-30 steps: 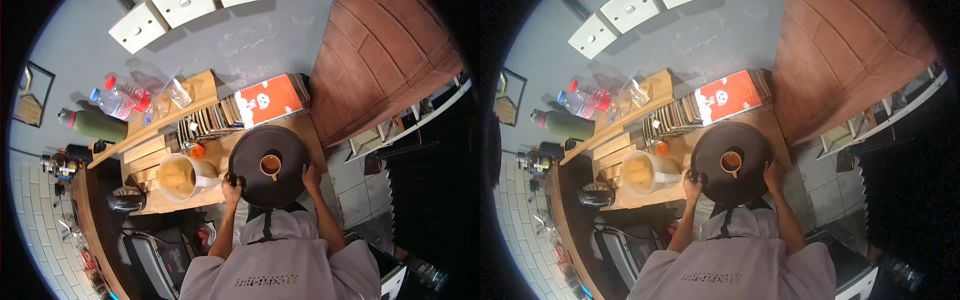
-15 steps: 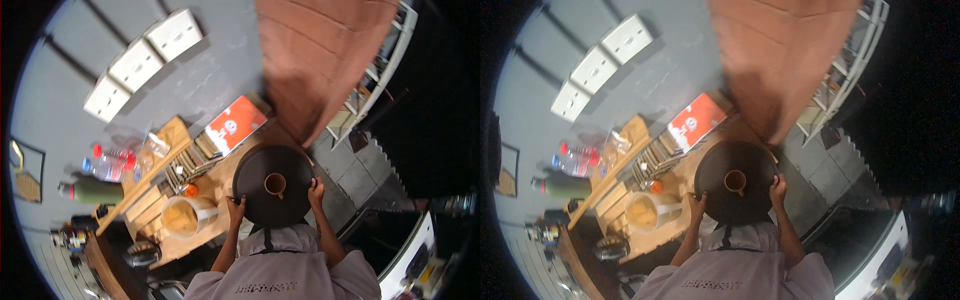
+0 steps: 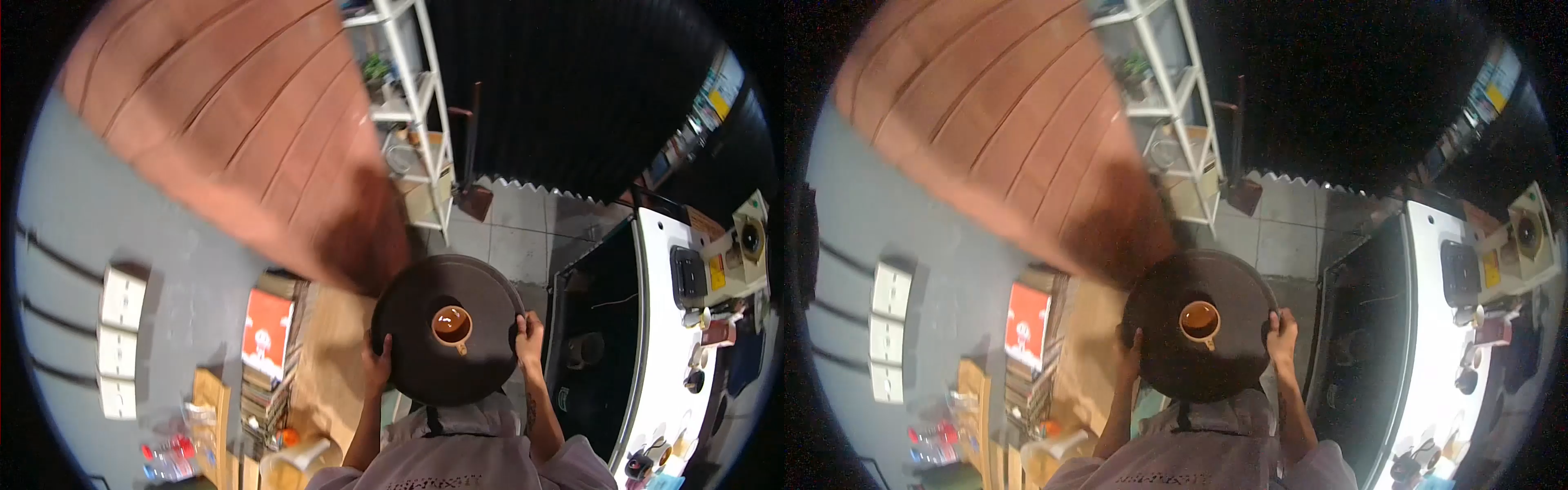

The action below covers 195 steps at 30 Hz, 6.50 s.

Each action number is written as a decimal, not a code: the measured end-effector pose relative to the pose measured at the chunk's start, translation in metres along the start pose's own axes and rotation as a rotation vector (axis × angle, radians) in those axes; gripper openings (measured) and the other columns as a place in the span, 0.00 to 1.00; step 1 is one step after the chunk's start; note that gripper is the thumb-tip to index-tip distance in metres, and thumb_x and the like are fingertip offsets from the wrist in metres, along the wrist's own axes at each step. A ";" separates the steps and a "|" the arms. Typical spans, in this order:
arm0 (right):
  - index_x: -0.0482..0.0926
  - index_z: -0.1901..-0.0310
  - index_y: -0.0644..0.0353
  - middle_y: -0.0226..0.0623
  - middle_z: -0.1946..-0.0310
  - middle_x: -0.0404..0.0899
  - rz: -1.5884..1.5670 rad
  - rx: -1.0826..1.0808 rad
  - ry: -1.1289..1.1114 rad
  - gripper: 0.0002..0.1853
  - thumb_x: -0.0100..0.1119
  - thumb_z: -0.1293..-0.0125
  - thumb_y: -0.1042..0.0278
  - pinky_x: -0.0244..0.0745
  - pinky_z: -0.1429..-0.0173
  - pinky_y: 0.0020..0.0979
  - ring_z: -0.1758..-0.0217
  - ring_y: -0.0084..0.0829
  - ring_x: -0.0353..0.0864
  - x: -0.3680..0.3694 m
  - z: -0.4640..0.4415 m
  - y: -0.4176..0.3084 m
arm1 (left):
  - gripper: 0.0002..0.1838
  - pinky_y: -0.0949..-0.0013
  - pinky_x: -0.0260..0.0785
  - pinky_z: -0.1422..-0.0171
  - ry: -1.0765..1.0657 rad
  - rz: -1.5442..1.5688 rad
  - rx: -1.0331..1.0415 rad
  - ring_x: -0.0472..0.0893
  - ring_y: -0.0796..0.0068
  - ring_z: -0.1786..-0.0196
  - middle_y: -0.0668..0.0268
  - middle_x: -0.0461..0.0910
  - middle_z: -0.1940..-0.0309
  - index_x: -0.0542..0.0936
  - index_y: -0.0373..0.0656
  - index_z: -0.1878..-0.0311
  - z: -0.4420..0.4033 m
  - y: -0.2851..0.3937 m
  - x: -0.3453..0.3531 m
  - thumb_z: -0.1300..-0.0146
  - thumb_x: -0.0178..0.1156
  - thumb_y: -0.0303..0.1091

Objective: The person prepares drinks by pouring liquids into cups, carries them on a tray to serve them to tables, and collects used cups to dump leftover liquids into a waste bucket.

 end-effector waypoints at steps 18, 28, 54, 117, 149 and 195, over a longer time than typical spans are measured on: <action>0.70 0.68 0.64 0.29 0.75 0.71 -0.245 0.100 0.572 0.09 0.58 0.33 0.71 0.65 0.62 0.25 0.67 0.19 0.68 -0.198 -0.208 0.008 | 0.24 0.63 0.67 0.41 -0.523 -0.077 0.212 0.76 0.62 0.48 0.54 0.77 0.50 0.71 0.33 0.43 -0.181 0.186 0.343 0.33 0.60 0.43; 0.73 0.67 0.67 0.30 0.76 0.74 -0.453 0.255 0.789 0.08 0.57 0.33 0.72 0.68 0.61 0.27 0.69 0.20 0.70 -0.240 -0.353 -0.023 | 0.27 0.58 0.65 0.38 -0.690 -0.173 0.324 0.75 0.57 0.42 0.52 0.75 0.44 0.70 0.34 0.40 -0.299 0.257 0.538 0.33 0.60 0.45; 0.66 0.69 0.67 0.31 0.74 0.69 -0.369 0.340 1.617 0.12 0.57 0.32 0.71 0.64 0.65 0.27 0.67 0.21 0.67 -0.370 -0.665 0.051 | 0.13 0.69 0.69 0.53 -1.468 0.056 0.573 0.74 0.75 0.60 0.64 0.77 0.65 0.74 0.32 0.56 -0.408 0.451 1.099 0.36 0.63 0.32; 0.71 0.66 0.66 0.31 0.76 0.72 -0.283 0.554 1.960 0.08 0.55 0.32 0.71 0.62 0.69 0.27 0.70 0.18 0.66 -1.389 -0.701 0.478 | 0.26 0.64 0.65 0.41 -1.922 -0.117 0.676 0.75 0.65 0.47 0.56 0.76 0.50 0.71 0.32 0.41 0.445 0.653 2.012 0.27 0.49 0.48; 0.72 0.62 0.64 0.21 0.74 0.68 -0.241 0.427 1.991 0.04 0.55 0.31 0.74 0.58 0.69 0.20 0.71 0.13 0.63 -1.978 -0.724 0.810 | 0.42 0.53 0.67 0.38 -1.776 -0.669 0.307 0.72 0.49 0.38 0.45 0.69 0.38 0.63 0.30 0.33 0.922 0.772 2.473 0.32 0.46 0.64; 0.59 0.33 0.56 0.56 0.50 0.70 0.407 0.733 1.216 0.51 0.78 0.58 0.56 0.74 0.47 0.47 0.49 0.55 0.75 -2.581 -0.981 1.259 | 0.35 0.59 0.66 0.37 -1.242 -0.284 -0.086 0.74 0.59 0.42 0.51 0.73 0.42 0.70 0.30 0.40 1.038 0.784 2.869 0.33 0.55 0.57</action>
Point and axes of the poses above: each hand's wrist, its own z-axis away from the middle knuckle, its own x-axis out of the palm, y = z × x, the point moved 2 cm from there along -z, towards the middle knuckle
